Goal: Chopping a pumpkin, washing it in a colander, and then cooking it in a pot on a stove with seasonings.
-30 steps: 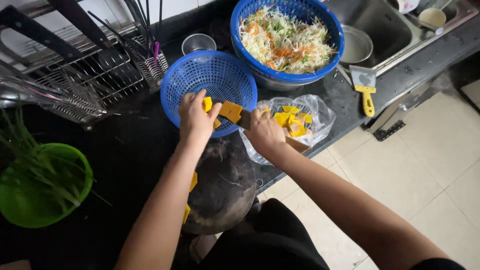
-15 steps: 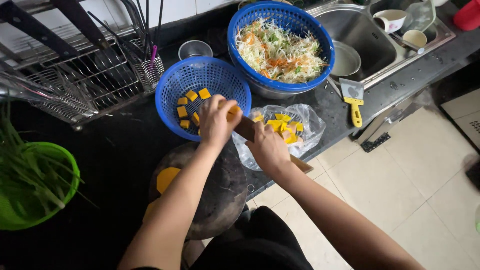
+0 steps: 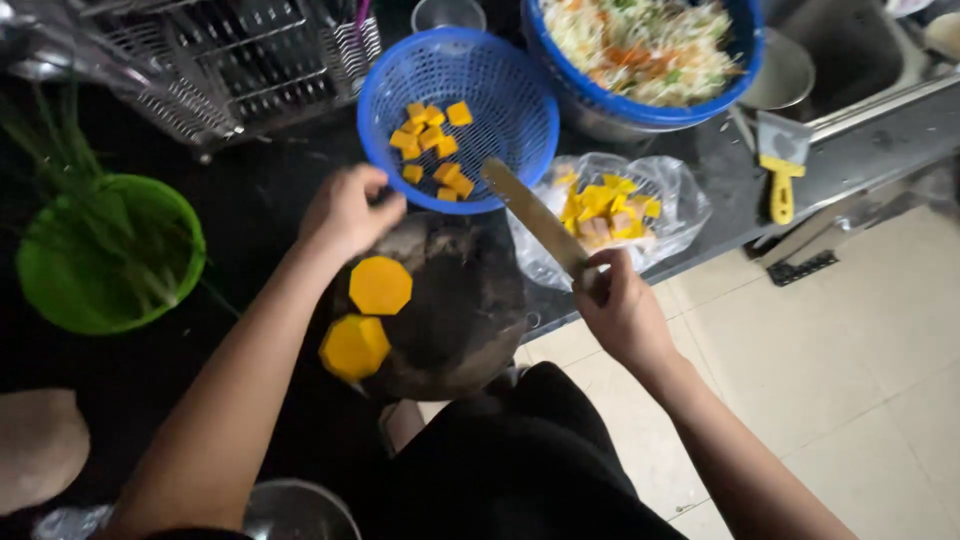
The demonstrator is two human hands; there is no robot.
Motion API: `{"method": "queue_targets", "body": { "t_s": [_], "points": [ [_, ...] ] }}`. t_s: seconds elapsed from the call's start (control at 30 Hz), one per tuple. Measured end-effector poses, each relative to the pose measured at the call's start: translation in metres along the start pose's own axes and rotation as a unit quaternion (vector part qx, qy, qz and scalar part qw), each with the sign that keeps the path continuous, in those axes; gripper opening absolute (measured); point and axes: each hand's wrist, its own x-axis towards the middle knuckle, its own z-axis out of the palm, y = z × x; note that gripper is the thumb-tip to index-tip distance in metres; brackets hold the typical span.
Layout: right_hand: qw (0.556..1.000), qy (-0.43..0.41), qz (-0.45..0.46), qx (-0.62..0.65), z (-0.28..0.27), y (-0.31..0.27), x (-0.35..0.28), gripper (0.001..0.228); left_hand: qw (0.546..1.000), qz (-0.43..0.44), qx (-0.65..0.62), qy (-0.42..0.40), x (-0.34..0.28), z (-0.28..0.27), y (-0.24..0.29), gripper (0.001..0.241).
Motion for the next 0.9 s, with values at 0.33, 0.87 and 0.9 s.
{"method": "queue_targets", "body": {
  "t_s": [0.33,0.87,0.9],
  "points": [
    [0.994,-0.072,-0.078,0.035,0.063,-0.041,-0.042,0.024,0.989,-0.123,0.071,-0.043,-0.114,0.061,0.003,0.114],
    [0.97,-0.099,-0.141,-0.173,0.107,-0.027,-0.035,0.034,0.993,-0.111,-0.042,-0.007,-0.121,0.076,0.067,0.085],
    [0.97,-0.104,-0.138,-0.172,0.105,-0.029,-0.034,0.038,0.992,-0.118,-0.033,-0.014,-0.12,0.078,0.066,0.082]
  ]
}}
